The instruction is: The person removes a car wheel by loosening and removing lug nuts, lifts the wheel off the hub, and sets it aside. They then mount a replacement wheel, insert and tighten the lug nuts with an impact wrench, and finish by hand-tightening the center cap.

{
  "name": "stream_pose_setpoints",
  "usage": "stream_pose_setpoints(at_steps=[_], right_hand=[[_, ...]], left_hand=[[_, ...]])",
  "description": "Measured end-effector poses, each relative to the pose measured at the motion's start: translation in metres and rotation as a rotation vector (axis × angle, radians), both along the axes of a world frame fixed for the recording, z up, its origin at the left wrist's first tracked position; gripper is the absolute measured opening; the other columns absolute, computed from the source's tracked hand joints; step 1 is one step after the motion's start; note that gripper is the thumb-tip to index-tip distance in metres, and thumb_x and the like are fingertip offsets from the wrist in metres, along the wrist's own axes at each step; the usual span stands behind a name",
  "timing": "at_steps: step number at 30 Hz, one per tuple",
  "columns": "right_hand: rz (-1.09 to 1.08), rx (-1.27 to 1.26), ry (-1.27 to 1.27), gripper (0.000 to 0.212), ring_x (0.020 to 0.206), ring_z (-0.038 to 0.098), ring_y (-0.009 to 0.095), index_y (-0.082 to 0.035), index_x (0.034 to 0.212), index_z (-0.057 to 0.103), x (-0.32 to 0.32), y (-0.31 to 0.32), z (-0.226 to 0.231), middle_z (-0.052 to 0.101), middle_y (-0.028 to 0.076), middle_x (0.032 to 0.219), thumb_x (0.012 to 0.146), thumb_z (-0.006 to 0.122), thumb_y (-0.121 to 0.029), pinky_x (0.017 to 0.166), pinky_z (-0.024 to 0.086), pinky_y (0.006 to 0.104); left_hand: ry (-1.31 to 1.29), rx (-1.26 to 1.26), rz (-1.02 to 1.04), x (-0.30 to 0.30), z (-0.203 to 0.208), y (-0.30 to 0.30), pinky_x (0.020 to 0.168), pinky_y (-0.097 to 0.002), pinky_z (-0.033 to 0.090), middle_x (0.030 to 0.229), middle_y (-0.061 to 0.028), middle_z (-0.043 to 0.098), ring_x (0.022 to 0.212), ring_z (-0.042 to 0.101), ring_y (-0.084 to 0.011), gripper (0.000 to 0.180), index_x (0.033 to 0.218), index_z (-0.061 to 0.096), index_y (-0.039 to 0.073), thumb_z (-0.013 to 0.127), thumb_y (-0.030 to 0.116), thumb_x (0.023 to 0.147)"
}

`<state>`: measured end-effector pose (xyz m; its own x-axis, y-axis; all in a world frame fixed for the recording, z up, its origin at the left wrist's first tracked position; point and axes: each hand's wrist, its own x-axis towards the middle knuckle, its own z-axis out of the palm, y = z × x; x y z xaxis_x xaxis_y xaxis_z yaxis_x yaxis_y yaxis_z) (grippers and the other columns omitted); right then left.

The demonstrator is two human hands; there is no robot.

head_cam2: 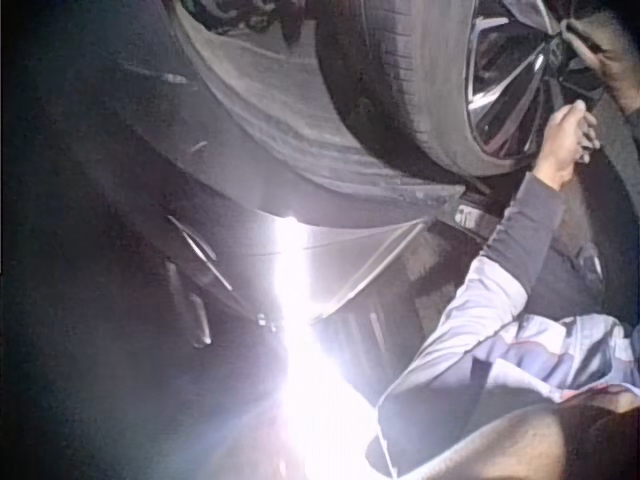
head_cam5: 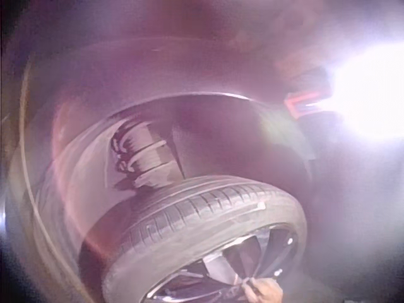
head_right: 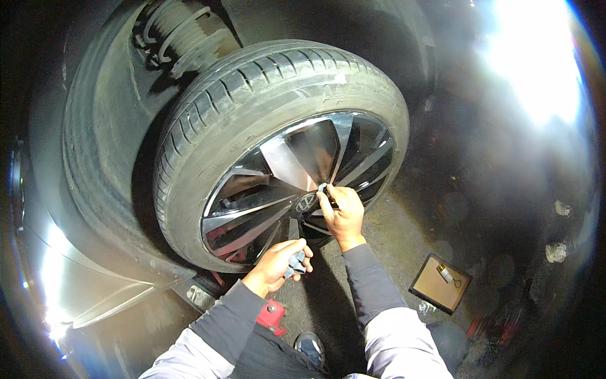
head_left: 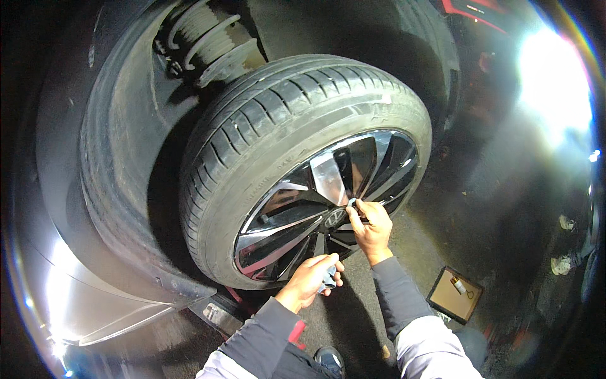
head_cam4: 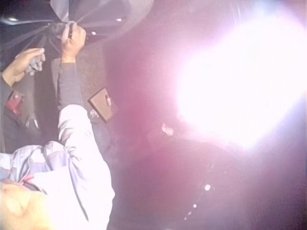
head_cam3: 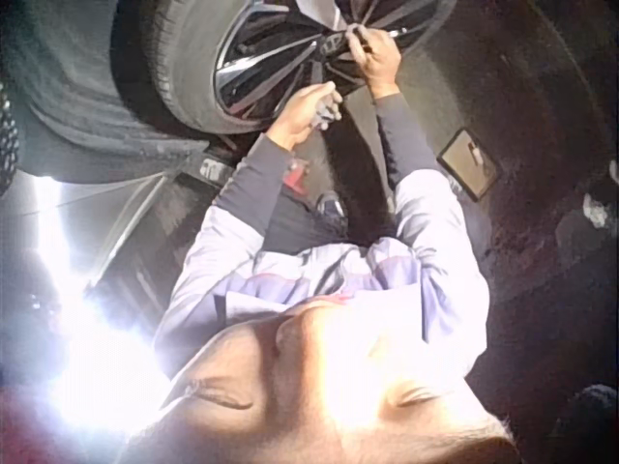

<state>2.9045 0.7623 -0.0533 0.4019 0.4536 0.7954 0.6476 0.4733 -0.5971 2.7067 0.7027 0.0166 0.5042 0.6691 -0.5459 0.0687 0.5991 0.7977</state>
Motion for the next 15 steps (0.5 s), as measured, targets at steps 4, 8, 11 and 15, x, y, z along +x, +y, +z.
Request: stream_pose_setpoints(at_steps=[4, 8, 11, 15], right_hand=[[0.106, -0.187, 0.313, 0.02, 0.071, 0.065, 0.013, -0.002, 0.095, 0.071, 0.002, -0.002, -0.001, 0.071, 0.006, 0.084, 0.082, 0.086, -0.009, 0.065, 0.053, 0.0268], [0.332, -0.365, 0.694, 0.027, 0.063, 0.054, 0.005, -0.004, 0.078, 0.061, 0.011, 0.006, 0.006, 0.061, -0.003, 0.071, 0.082, 0.088, -0.01, 0.058, 0.046, 0.0237], [0.175, -0.437, 0.489, 0.047, 0.059, 0.045, 0.006, -0.007, 0.066, 0.048, 0.022, 0.009, 0.014, 0.05, -0.004, 0.062, 0.074, 0.094, -0.015, 0.053, 0.04, 0.0258], [0.07, -0.444, 0.391, 0.053, 0.058, 0.039, 0.008, -0.007, 0.062, 0.045, 0.023, 0.011, 0.021, 0.048, -0.002, 0.059, 0.069, 0.097, -0.017, 0.052, 0.039, 0.0277]], left_hand=[[0.014, 0.001, -0.011, 0.002, -0.003, 0.0, 0.052, -0.0261, 0.046, 0.081, -0.0017, 0.065, 0.073, 0.068, -0.013, 0.034, 0.098, 0.066, 0.009, 0.055, 0.041, 0.106], [0.019, -0.02, -0.036, 0.001, -0.005, 0.0, 0.052, -0.0258, 0.045, 0.082, -0.0007, 0.065, 0.074, 0.068, -0.0123, 0.034, 0.099, 0.066, 0.01, 0.055, 0.041, 0.106], [-0.015, -0.052, -0.029, 0.0, -0.008, 0.002, 0.052, -0.0271, 0.049, 0.082, -0.0071, 0.068, 0.074, 0.069, -0.0171, 0.036, 0.1, 0.066, 0.006, 0.052, 0.037, 0.107], [-0.024, -0.079, -0.028, 0.001, -0.016, 0.004, 0.052, -0.0277, 0.049, 0.084, -0.0071, 0.068, 0.075, 0.07, -0.0196, 0.035, 0.102, 0.066, 0.005, 0.05, 0.036, 0.107]])
